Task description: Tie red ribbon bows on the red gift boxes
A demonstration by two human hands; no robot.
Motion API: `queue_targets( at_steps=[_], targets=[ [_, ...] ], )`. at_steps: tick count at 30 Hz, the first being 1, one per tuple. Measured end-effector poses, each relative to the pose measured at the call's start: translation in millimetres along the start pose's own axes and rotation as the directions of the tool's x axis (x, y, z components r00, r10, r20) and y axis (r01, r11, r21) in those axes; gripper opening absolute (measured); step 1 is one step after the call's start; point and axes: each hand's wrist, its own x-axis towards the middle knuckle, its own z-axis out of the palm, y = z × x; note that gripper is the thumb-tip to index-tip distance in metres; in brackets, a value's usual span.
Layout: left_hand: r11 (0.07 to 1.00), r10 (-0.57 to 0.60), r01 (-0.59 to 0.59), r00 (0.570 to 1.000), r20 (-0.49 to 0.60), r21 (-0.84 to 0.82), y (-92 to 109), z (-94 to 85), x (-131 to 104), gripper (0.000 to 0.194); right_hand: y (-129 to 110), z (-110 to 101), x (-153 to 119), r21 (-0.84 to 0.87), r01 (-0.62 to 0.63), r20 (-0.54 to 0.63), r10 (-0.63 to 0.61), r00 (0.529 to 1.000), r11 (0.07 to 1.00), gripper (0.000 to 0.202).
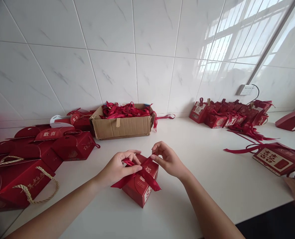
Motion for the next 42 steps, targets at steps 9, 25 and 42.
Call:
queue_targets(
  at_steps=[9, 25, 42],
  targets=[
    [0.998, 0.026, -0.026, 1.000, 0.013, -0.052, 0.2, -0.5, -1.4, 0.018, -37.3, 18.8, -12.6, -0.578, 0.440, 0.132, -0.453, 0.882, 0.687, 0.014],
    [0.998, 0.042, -0.044, 0.998, -0.044, -0.055, -6.2, 4.3, -0.3, 0.017, -25.1, 92.9, -30.8, -0.757, 0.410, 0.081, -0.549, 0.832, 0.509, 0.017],
    [0.999, 0.023, -0.025, 0.998, -0.065, -0.025, -5.0, 3.2, 0.0, 0.016, -34.3, 83.9, -30.9, -0.679, 0.591, 0.251, -0.619, 0.744, 0.435, 0.015]
  ],
)
